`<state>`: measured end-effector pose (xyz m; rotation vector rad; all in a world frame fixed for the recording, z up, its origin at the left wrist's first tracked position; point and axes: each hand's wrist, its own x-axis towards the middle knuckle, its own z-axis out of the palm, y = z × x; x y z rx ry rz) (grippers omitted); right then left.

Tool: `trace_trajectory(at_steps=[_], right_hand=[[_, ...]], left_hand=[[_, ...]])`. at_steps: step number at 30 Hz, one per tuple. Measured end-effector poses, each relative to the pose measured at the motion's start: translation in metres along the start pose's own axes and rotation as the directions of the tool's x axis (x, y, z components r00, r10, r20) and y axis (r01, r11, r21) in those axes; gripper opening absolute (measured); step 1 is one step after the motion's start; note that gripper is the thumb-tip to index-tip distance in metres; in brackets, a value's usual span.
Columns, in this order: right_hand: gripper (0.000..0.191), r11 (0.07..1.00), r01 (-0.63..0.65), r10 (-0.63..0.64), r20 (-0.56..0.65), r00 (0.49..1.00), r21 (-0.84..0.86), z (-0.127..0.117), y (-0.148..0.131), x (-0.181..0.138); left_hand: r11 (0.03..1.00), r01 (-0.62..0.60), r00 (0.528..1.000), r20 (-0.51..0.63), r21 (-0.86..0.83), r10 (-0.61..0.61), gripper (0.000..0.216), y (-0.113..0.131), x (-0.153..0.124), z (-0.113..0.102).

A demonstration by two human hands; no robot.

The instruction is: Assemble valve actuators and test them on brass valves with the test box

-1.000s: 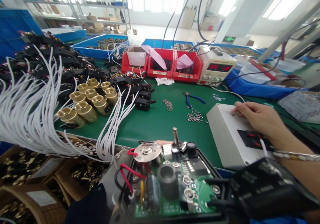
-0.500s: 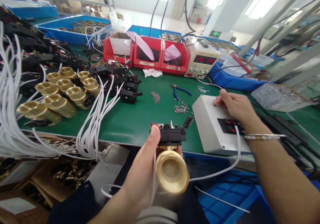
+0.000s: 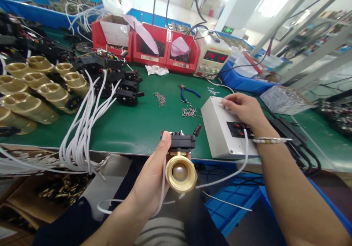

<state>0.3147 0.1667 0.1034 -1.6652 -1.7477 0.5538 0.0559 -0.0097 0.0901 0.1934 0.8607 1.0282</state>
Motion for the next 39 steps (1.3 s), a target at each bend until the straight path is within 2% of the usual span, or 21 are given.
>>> trace_trajectory(at_steps=[5, 12, 16, 19, 30, 39], right_hand=[[0.011, 1.0, -0.007, 0.007, 0.005, 1.0, 0.017, 0.0005, 0.0008, 0.001], [0.01, 1.0, -0.013, 0.013, 0.01, 1.0, 0.009, -0.0005, 0.0006, 0.0003], [0.015, 0.998, 0.016, -0.013, 0.033, 0.999, -0.067, -0.001, -0.0013, 0.0002], [0.012, 0.993, 0.011, -0.009, 0.016, 1.0, -0.114, 0.0, -0.0038, 0.0018], [0.008, 0.996, -0.016, 0.016, -0.001, 1.0, -0.088, 0.0006, -0.0023, 0.002], [0.008, 0.999, -0.008, 0.008, -0.007, 1.0, -0.054, 0.0008, 0.0009, 0.0017]], left_hand=[[1.0, 0.017, 0.996, -0.085, -0.01, -0.017, 0.051, 0.0031, -0.0001, 0.0064], [1.0, 0.021, 0.997, -0.071, -0.003, -0.021, 0.056, 0.0036, -0.0019, 0.0068], [0.999, 0.03, 0.995, -0.097, 0.026, -0.027, 0.06, 0.0041, -0.0026, 0.0077], [0.998, 0.033, 0.993, -0.115, 0.053, -0.026, 0.061, 0.0044, -0.0029, 0.0078], [0.998, -0.043, 0.999, -0.022, 0.054, 0.044, 0.056, 0.001, -0.0026, 0.0044], [0.995, -0.098, 0.995, 0.006, 0.007, 0.098, 0.053, -0.0043, 0.0025, -0.0007]])
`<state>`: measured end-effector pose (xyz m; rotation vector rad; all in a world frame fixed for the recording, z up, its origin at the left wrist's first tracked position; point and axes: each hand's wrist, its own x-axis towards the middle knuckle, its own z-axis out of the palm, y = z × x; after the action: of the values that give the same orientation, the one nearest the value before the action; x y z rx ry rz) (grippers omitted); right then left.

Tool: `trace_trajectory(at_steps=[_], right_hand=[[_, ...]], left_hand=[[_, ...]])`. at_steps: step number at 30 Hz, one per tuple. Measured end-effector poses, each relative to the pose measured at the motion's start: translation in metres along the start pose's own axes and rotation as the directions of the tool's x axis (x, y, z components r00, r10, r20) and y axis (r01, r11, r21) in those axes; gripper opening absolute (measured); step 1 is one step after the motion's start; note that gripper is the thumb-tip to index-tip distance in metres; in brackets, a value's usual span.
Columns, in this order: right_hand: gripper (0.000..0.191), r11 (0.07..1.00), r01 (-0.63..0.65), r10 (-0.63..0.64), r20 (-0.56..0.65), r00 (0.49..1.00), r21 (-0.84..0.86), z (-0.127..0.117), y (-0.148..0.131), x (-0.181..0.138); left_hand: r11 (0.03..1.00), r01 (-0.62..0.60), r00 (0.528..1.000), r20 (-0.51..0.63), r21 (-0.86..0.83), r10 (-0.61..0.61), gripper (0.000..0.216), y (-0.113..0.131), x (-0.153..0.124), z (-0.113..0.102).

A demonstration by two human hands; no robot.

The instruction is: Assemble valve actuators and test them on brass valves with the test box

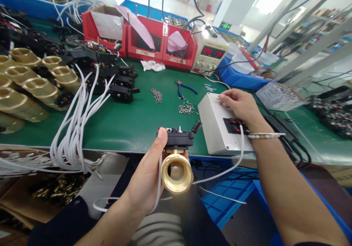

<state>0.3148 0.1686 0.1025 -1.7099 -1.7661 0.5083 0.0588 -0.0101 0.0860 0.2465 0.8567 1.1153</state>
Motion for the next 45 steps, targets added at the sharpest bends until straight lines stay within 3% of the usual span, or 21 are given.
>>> trace_trajectory(at_steps=[15, 22, 26, 29, 31, 34, 37, 40, 43, 45], right_hand=[[0.01, 0.999, 0.028, -0.028, -0.008, 1.0, 0.023, 0.001, 0.005, 0.003], [0.034, 1.0, 0.021, -0.02, -0.033, 0.999, 0.013, 0.003, 0.007, 0.003], [0.026, 0.993, 0.067, -0.047, -0.198, 0.979, 0.1, 0.001, 0.003, 0.004], [0.028, 0.972, 0.174, -0.1, -0.396, 0.913, 0.156, -0.008, 0.002, -0.001], [0.035, 0.92, 0.282, -0.111, -0.507, 0.855, 0.273, -0.018, 0.001, -0.014], [0.051, 0.741, 0.35, 0.056, -0.572, 0.819, 0.573, -0.033, 0.003, -0.053], [0.057, 0.656, 0.222, 0.286, -0.51, 0.811, 0.721, -0.037, 0.014, -0.106], [0.061, 0.538, 0.054, 0.507, -0.374, 0.777, 0.841, -0.027, 0.035, -0.154], [0.067, 0.356, -0.065, 0.666, -0.204, 0.718, 0.932, -0.011, 0.061, -0.187], [0.065, 0.265, -0.058, 0.721, -0.158, 0.675, 0.962, -0.003, 0.075, -0.197]], left_hand=[[0.999, 0.005, 1.0, -0.011, 0.052, -0.004, 0.053, 0.003, -0.004, 0.0], [1.0, 0.005, 1.0, 0.028, 0.025, -0.006, 0.054, 0.003, -0.005, -0.002], [1.0, 0.022, 0.999, 0.034, 0.018, -0.022, 0.055, 0.005, -0.005, -0.001], [1.0, 0.016, 1.0, 0.024, 0.027, -0.016, 0.056, 0.005, -0.003, -0.002], [0.999, 0.024, 0.999, 0.026, 0.035, -0.025, 0.057, 0.005, -0.002, -0.005], [0.999, 0.007, 1.0, -0.03, 0.043, -0.005, 0.059, 0.006, 0.0, -0.012], [0.999, -0.03, 0.998, -0.046, 0.025, 0.032, 0.067, 0.008, 0.008, -0.021], [0.979, -0.2, 0.978, -0.055, 0.043, 0.202, 0.054, 0.007, 0.023, -0.028], [0.901, -0.407, 0.905, -0.068, 0.149, 0.419, 0.039, -0.001, 0.034, -0.034], [0.804, -0.491, 0.837, -0.074, 0.336, 0.543, 0.056, -0.008, 0.038, -0.039]])
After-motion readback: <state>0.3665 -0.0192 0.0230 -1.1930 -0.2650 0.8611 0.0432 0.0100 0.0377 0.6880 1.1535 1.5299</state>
